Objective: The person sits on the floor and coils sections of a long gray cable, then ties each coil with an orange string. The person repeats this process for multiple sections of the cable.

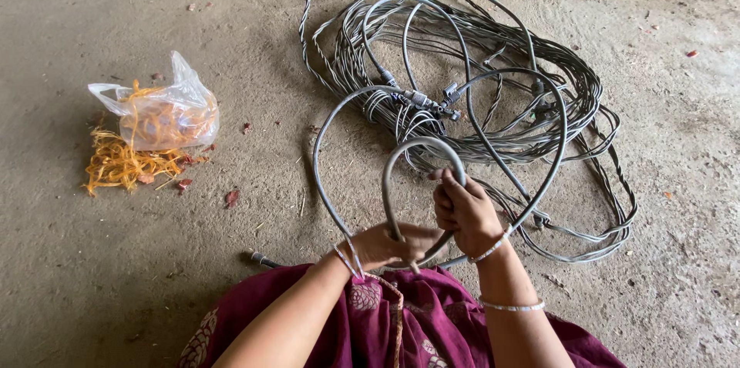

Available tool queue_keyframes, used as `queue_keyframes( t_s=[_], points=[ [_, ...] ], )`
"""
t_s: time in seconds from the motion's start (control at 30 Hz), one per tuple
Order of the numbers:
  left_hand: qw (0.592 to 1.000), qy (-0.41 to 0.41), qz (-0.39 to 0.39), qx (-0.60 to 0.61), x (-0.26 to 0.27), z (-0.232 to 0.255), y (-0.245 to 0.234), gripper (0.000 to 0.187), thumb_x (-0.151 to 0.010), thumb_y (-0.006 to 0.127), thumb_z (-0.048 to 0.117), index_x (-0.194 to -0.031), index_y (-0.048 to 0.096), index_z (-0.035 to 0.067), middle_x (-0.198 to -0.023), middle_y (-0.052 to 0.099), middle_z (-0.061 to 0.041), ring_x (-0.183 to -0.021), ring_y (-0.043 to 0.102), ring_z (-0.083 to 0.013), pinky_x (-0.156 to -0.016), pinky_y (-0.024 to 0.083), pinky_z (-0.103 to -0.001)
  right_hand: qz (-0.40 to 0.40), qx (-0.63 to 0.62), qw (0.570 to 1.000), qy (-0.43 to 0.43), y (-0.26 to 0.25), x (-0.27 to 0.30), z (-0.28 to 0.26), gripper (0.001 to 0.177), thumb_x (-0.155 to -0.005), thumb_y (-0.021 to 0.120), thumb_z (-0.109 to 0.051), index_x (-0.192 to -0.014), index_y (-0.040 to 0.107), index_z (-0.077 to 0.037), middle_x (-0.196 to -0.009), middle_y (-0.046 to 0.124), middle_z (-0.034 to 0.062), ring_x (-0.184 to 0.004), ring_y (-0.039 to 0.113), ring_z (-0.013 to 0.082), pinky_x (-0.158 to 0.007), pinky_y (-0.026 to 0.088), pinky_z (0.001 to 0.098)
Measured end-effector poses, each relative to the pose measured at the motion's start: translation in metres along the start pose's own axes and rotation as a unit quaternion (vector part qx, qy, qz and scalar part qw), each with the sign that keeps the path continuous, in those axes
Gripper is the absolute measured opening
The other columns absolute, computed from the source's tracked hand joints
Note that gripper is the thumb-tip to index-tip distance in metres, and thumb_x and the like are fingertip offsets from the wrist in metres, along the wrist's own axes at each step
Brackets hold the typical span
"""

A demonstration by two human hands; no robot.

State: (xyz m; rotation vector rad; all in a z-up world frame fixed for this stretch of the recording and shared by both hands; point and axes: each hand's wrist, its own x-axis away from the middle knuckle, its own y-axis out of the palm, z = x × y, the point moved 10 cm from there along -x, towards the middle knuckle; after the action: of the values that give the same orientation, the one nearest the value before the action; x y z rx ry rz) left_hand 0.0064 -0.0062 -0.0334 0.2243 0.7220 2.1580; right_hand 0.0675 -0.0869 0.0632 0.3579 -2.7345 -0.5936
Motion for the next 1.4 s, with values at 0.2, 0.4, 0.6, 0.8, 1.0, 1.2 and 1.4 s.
queue_keyframes(
  t_s=[0.2, 0.4, 0.6, 0.8, 1.0, 1.2, 1.4],
  points=[
    [0.996, 0.031, 0.032, -0.076, -0.003, 0.027, 0.023, 0.044, -0.096, 0.074, 0.036, -0.126, 0.071, 0.003, -0.094, 0.071, -0.003, -0.089, 0.064, -0.0144, -0.085, 0.057, -0.028, -0.025, 0.061, 0.996, -0.064, 0.009, -0.002, -0.013, 0.041, -0.101, 0.060, -0.037, -0.130, 0.055, -0.009, -0.094, 0.059, 0.0041, -0.078, 0.051, 0.0121, -0.061, 0.043, 0.0276],
    [0.950, 0.253, 0.124, 0.137, 0.009, 0.113, 0.021, 0.025, -0.096, 0.074, 0.025, -0.111, 0.072, 0.005, -0.095, 0.070, -0.003, -0.088, 0.060, -0.0151, -0.086, 0.051, -0.031, -0.270, 0.199, 0.908, -0.251, 0.069, 0.034, 0.000, 0.100, -0.088, 0.065, -0.064, -0.162, 0.023, -0.010, -0.156, 0.045, 0.0135, -0.140, 0.043, 0.0283, -0.112, 0.040, 0.0444],
    [0.888, 0.369, 0.048, 0.270, 0.028, 0.201, 0.037, 0.015, -0.097, 0.073, 0.024, -0.107, 0.072, 0.013, -0.089, 0.068, 0.000, -0.089, 0.059, -0.0148, -0.092, 0.046, -0.031, -0.172, 0.339, 0.902, -0.207, 0.055, 0.014, 0.087, 0.040, -0.098, 0.070, -0.029, -0.127, 0.061, -0.002, -0.123, 0.067, 0.0106, -0.121, 0.059, 0.0205, -0.109, 0.045, 0.0370],
    [0.814, 0.471, 0.130, 0.315, 0.097, 0.266, -0.014, 0.013, -0.099, 0.074, 0.027, -0.098, 0.070, 0.014, -0.082, 0.067, 0.002, -0.082, 0.059, -0.0119, -0.091, 0.045, -0.031, -0.030, 0.383, 0.900, -0.206, 0.028, -0.004, 0.034, 0.021, -0.097, 0.067, -0.022, -0.107, 0.066, -0.003, -0.077, 0.061, -0.0023, -0.070, 0.051, 0.0088, -0.062, 0.045, 0.0246],
    [0.760, 0.470, 0.229, 0.386, 0.107, 0.250, -0.035, 0.022, -0.090, 0.075, 0.035, -0.092, 0.069, 0.014, -0.087, 0.072, 0.001, -0.084, 0.062, -0.0156, -0.087, 0.048, -0.034, 0.005, 0.222, 0.931, -0.288, 0.067, 0.022, -0.050, 0.022, -0.103, 0.060, -0.025, -0.098, 0.063, -0.004, -0.076, 0.057, -0.0033, -0.061, 0.047, 0.0049, -0.050, 0.035, 0.0206],
    [0.815, 0.461, 0.138, 0.322, 0.075, 0.248, 0.014, 0.026, -0.093, 0.074, 0.037, -0.097, 0.072, 0.012, -0.088, 0.074, 0.001, -0.084, 0.064, -0.0135, -0.075, 0.047, -0.028, -0.045, -0.107, 0.948, -0.295, 0.097, 0.093, -0.080, 0.024, -0.109, 0.056, -0.025, -0.099, 0.060, -0.004, -0.069, 0.049, -0.0042, -0.054, 0.037, 0.0055, -0.046, 0.029, 0.0237],
    [0.798, 0.493, 0.091, 0.335, 0.049, 0.258, 0.024, 0.026, -0.094, 0.076, 0.032, -0.099, 0.071, 0.007, -0.092, 0.075, -0.004, -0.081, 0.069, -0.0128, -0.071, 0.055, -0.021, 0.065, 0.146, 0.949, -0.270, 0.041, 0.076, -0.136, 0.030, -0.110, 0.056, -0.029, -0.100, 0.063, -0.002, -0.068, 0.046, -0.0046, -0.053, 0.035, 0.0027, -0.045, 0.025, 0.0217]
  ],
)
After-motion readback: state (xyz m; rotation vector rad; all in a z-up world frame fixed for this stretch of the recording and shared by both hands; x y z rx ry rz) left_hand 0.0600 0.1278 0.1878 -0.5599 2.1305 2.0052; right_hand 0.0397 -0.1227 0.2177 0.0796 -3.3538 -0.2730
